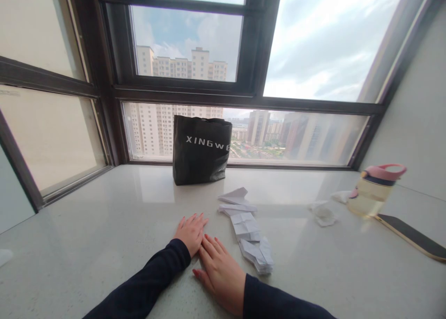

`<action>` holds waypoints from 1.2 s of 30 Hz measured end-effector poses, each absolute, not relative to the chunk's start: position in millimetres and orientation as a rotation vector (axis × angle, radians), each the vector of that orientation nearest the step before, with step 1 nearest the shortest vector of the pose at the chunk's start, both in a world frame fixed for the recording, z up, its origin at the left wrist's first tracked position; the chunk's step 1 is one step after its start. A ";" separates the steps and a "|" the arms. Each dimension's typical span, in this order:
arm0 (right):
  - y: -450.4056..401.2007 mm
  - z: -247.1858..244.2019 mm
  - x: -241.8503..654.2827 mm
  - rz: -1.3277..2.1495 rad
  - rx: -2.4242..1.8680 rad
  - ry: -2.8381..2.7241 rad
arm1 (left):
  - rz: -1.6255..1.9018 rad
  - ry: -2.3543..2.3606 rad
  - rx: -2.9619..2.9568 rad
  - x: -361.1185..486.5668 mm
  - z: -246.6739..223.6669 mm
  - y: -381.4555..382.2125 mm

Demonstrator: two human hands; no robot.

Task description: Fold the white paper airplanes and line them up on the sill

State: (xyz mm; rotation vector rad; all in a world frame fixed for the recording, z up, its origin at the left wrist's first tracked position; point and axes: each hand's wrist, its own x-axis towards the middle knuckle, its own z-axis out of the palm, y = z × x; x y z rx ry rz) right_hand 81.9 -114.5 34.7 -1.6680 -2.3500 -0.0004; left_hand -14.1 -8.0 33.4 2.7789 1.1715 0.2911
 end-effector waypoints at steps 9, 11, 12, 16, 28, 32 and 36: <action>-114.0 30.3 81.4 -0.048 -1.679 -2.339 | 0.297 1.163 2.789 -14.9 35.5 -8.8; -114.2 30.6 81.3 -0.042 -1.681 -2.332 | 0.296 1.165 2.791 -15.1 35.7 -8.9; -114.3 30.8 81.2 -0.043 -1.679 -2.331 | 0.296 1.168 2.792 -15.1 35.8 -9.0; -114.1 31.0 81.1 -0.056 -1.679 -2.334 | 0.280 1.177 2.795 -15.0 36.7 -9.4; -114.3 32.1 80.6 -0.043 -1.676 -2.334 | 0.259 1.174 2.805 -15.0 34.9 -8.5; -115.0 33.4 80.9 -0.051 -1.672 -2.337 | 0.258 1.168 2.805 -14.9 36.1 -9.0; -115.4 34.9 80.7 -0.035 -1.675 -2.336 | 0.270 1.166 2.805 -15.3 36.4 -8.9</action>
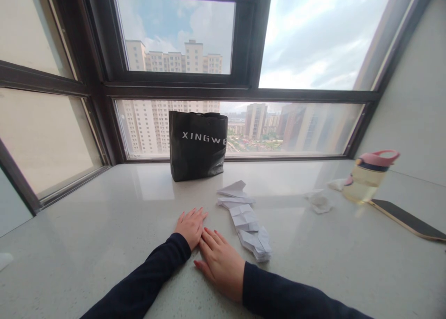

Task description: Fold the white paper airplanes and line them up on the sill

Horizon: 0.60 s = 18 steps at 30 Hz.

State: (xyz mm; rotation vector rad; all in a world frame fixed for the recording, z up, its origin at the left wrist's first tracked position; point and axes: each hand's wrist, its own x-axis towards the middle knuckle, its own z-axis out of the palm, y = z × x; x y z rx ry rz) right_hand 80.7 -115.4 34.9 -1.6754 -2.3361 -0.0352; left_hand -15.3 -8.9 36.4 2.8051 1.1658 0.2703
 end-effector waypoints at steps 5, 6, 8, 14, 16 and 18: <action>-114.8 33.9 80.6 -0.045 -1.682 -2.333 | 0.266 1.176 2.797 -15.4 36.0 -8.9; -114.8 33.9 80.7 -0.046 -1.682 -2.332 | 0.265 1.175 2.794 -15.3 36.3 -9.1; -115.1 34.2 80.7 -0.045 -1.680 -2.332 | 0.263 1.176 2.792 -15.3 37.0 -9.5; -115.9 35.8 80.4 -0.019 -1.682 -2.331 | 0.274 1.164 2.798 -15.4 36.7 -9.0; -115.8 35.7 80.5 -0.025 -1.680 -2.332 | 0.285 1.164 2.805 -15.4 35.5 -8.5; -115.5 35.4 80.6 -0.036 -1.676 -2.335 | 0.294 1.165 2.810 -15.5 34.6 -8.3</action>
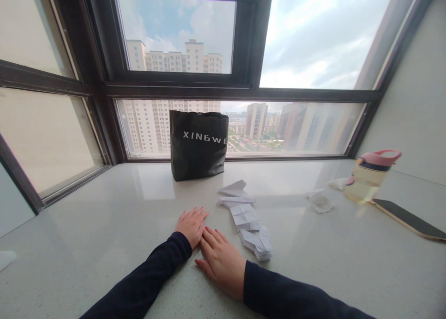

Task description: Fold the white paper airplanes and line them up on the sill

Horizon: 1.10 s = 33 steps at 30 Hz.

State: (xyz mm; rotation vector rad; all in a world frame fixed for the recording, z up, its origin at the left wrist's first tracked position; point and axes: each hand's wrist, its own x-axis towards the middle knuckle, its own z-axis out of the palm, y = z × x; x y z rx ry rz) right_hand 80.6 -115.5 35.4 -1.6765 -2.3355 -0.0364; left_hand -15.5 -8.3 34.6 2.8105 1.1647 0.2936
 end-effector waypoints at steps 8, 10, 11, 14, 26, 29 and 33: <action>-114.0 33.1 81.3 -0.044 -1.677 -2.349 | 0.271 1.176 2.791 -15.5 36.5 -9.6; -114.4 33.7 81.2 -0.040 -1.681 -2.347 | 0.268 1.178 2.791 -15.5 36.7 -9.6; -114.7 34.2 81.1 -0.036 -1.683 -2.346 | 0.267 1.177 2.793 -15.5 36.7 -9.5; -115.9 36.0 80.7 -0.025 -1.684 -2.343 | 0.248 1.176 2.799 -15.4 36.7 -9.4; -115.9 36.0 80.5 -0.023 -1.686 -2.340 | 0.264 1.169 2.795 -15.1 35.7 -8.1; -114.5 34.3 80.9 -0.026 -1.687 -2.349 | 0.271 1.171 2.794 -14.8 35.6 -8.4; -114.2 33.6 81.2 -0.045 -1.676 -2.341 | 0.268 1.171 2.795 -15.0 36.1 -9.4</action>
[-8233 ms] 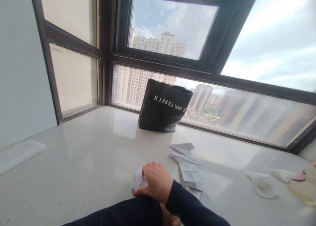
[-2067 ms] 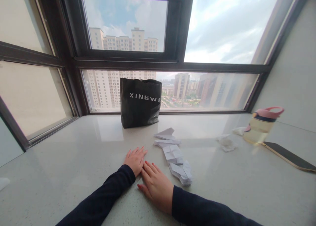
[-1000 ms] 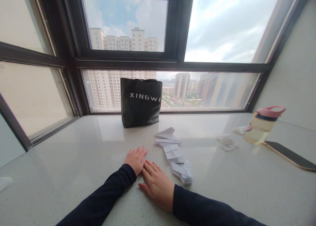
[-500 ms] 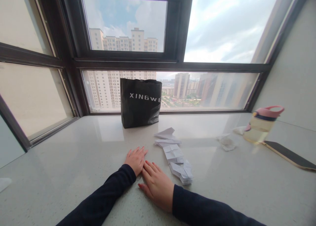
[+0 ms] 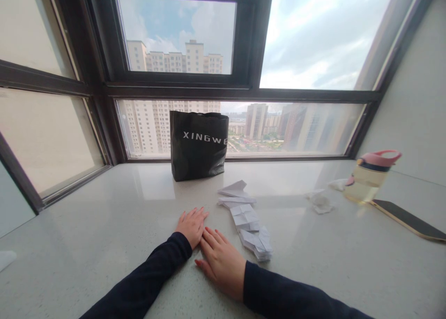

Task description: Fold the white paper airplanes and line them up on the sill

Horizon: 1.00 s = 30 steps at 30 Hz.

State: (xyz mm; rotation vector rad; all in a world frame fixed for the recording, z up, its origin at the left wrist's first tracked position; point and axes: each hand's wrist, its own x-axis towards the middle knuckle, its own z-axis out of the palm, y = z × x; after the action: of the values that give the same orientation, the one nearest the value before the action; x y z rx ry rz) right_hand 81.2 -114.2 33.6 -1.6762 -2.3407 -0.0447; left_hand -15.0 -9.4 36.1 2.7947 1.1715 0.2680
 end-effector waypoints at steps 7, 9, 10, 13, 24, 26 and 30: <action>-116.1 35.5 80.8 -0.054 -1.672 -2.331 | 0.255 1.184 2.801 -14.8 35.4 -8.3; -115.6 35.2 80.8 -0.065 -1.672 -2.328 | 0.250 1.187 2.800 -14.7 35.2 -8.1; -115.2 35.0 80.8 -0.069 -1.672 -2.327 | 0.249 1.186 2.800 -14.7 35.2 -8.1; -114.4 34.4 80.7 -0.059 -1.671 -2.325 | 0.253 1.184 2.799 -15.0 35.4 -8.1; -114.7 34.7 80.6 -0.016 -1.674 -2.324 | 0.216 1.182 2.810 -14.5 35.9 -7.7; -114.5 34.2 80.7 -0.015 -1.674 -2.329 | 0.217 1.184 2.808 -14.5 36.4 -7.7; -114.0 32.6 80.7 -0.031 -1.675 -2.324 | 0.225 1.186 2.802 -14.4 37.2 -8.7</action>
State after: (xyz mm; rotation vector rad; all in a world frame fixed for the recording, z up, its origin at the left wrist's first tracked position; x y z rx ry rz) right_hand 80.7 -114.0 32.6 -1.6755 -2.3245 -0.0309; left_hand -14.4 -8.7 37.2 2.8019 1.1861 0.2249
